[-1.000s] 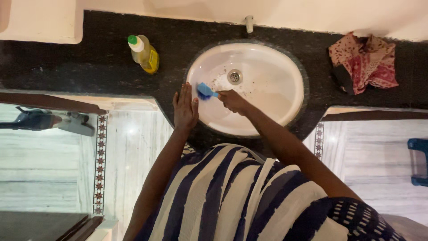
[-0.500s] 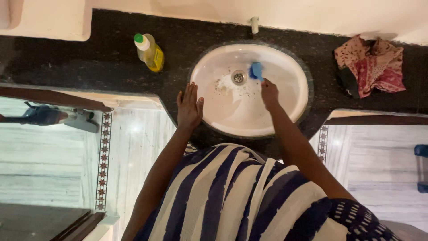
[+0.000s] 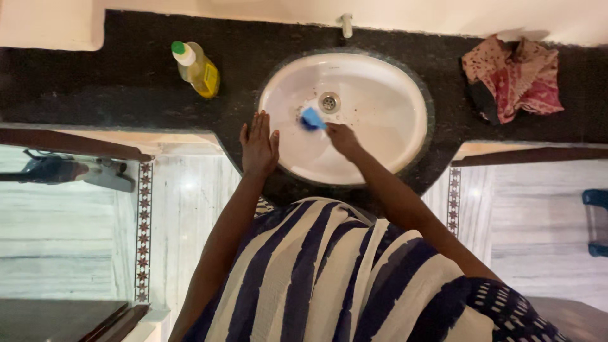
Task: The person scrubs the inside of a white bathroom sink using a blue brush, then wipes the sink and surrounding countertop with a patterned cloth. The person moves a yellow bottle of liquid soap aside to clean the area underneath it.
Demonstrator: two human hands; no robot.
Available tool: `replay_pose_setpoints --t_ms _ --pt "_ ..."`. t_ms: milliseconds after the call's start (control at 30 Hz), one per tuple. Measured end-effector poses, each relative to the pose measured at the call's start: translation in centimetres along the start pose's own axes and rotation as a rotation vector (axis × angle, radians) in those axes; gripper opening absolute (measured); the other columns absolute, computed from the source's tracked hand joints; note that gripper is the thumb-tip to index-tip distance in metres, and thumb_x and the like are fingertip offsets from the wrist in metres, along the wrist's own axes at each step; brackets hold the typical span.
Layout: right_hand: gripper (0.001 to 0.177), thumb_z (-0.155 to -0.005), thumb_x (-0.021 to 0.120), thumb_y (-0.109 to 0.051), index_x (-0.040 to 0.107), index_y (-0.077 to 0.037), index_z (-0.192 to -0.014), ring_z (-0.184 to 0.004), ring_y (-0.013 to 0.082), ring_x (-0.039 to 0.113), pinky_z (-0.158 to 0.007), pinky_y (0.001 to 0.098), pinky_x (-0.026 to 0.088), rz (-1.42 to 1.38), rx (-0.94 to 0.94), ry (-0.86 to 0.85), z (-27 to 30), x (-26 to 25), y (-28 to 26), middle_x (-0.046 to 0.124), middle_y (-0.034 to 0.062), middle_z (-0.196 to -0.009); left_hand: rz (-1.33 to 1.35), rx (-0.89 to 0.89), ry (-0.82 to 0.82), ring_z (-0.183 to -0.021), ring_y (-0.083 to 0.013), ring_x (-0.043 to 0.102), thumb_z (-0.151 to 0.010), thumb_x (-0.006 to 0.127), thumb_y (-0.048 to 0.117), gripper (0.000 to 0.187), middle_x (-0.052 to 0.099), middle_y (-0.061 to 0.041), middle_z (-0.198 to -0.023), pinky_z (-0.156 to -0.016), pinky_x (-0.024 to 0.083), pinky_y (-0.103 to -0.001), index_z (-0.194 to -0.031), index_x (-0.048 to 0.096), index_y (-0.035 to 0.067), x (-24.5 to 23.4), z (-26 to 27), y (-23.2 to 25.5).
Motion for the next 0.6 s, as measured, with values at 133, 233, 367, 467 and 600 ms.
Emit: replay_pose_setpoints --t_ms 133,233,367,467,600 --pt "0.029 -0.101 0.056 -0.028 0.07 -0.014 -0.123 -0.078 0.0348 0.068 -0.072 0.048 0.055 0.312 0.074 0.211 2.4 -9.6 7.2 0.071 0.0179 -0.09 0.027 0.006 0.032 -0.155 -0.0317 0.032 -0.113 0.034 0.038 0.058 0.039 -0.019 -0.165 -0.125 0.017 -0.056 -0.157 0.04 0.0 0.0 0.0 0.0" --pt "0.025 -0.099 0.057 -0.025 0.069 -0.011 -0.117 -0.083 0.0344 0.067 -0.075 0.0486 0.055 0.355 0.173 0.289 3.2 -15.2 8.7 0.071 0.0171 -0.093 0.028 0.016 0.046 -0.155 -0.0326 0.032 -0.113 0.033 0.038 0.058 0.041 -0.02 -0.164 -0.125 0.018 -0.056 -0.156 0.04 -0.001 -0.2 0.2 0.0" --pt "0.021 -0.096 0.058 -0.02 0.067 -0.008 -0.109 -0.091 0.0338 0.067 -0.08 0.0495 0.054 0.439 0.124 0.235 2.5 -13.0 8.6 0.07 0.016 -0.097 0.024 0.024 0.057 -0.155 -0.0331 0.034 -0.114 0.034 0.037 0.057 0.043 -0.019 -0.163 -0.125 0.019 -0.057 -0.156 0.042 0.0 -0.2 0.3 0.1" --pt "0.017 -0.093 0.058 -0.017 0.065 -0.005 -0.103 -0.096 0.0334 0.066 -0.083 0.0502 0.054 0.749 -0.301 0.108 2.9 -4.5 2.9 0.069 0.0152 -0.1 0.011 0.024 0.046 -0.154 -0.0338 0.035 -0.114 0.035 0.037 0.056 0.043 -0.02 -0.162 -0.124 0.019 -0.057 -0.155 0.042 0.0 0.0 0.5 0.1" --pt "0.034 -0.1 0.053 -0.025 0.059 -0.013 -0.132 -0.097 0.0386 0.068 -0.086 0.0526 0.053 0.305 -0.105 -0.174 6.2 4.7 -2.1 0.071 0.0202 -0.105 0.013 0.05 0.076 -0.154 -0.033 0.035 -0.114 0.035 0.038 0.058 0.043 -0.02 -0.162 -0.125 0.019 -0.056 -0.156 0.043 -0.001 -0.3 0.2 0.2"
Point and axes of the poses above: each hand's wrist, its own z-axis away from the middle knuckle, its own x-axis out of the palm, y = z × x, the point moved 4 cm from there along -z, towards the middle knuckle
